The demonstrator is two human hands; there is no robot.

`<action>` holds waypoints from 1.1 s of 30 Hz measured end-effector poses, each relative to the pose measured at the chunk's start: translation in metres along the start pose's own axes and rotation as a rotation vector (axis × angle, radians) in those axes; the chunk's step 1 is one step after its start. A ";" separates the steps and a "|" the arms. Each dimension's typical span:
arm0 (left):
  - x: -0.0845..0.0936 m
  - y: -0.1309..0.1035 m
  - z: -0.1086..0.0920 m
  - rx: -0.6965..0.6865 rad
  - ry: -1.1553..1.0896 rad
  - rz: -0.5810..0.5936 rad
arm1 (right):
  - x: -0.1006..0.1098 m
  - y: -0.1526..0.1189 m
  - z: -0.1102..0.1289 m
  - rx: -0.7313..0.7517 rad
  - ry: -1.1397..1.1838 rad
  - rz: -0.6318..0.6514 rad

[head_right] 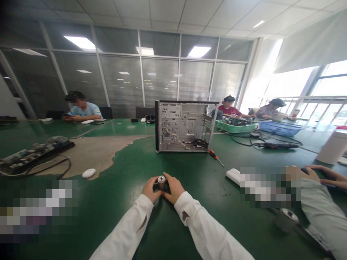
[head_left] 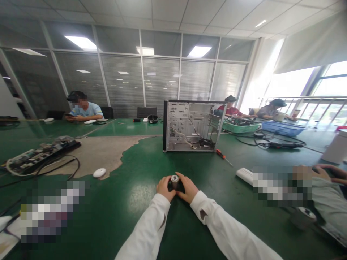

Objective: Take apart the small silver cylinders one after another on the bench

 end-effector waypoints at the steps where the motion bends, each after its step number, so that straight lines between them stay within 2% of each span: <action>1: 0.000 0.000 -0.001 -0.015 0.038 0.003 | 0.000 -0.002 -0.002 0.013 0.041 0.001; 7: -0.005 0.001 0.002 -0.038 0.142 0.031 | 0.013 -0.003 -0.001 0.039 0.220 -0.074; 18: -0.007 0.005 0.002 -0.044 0.283 0.009 | 0.017 -0.005 0.011 0.069 0.227 -0.052; 33: -0.004 0.005 0.002 -0.066 0.108 -0.007 | 0.018 -0.005 0.008 0.059 0.133 -0.064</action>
Point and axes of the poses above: each hand's wrist, its own y-axis towards the middle knuckle, its own x-axis out of the back of the hand, z = x × y, the point moved 7 cm from there along y, towards the middle knuckle, and after that the axes turned 11 degrees about -x, right-handed, at the moved point
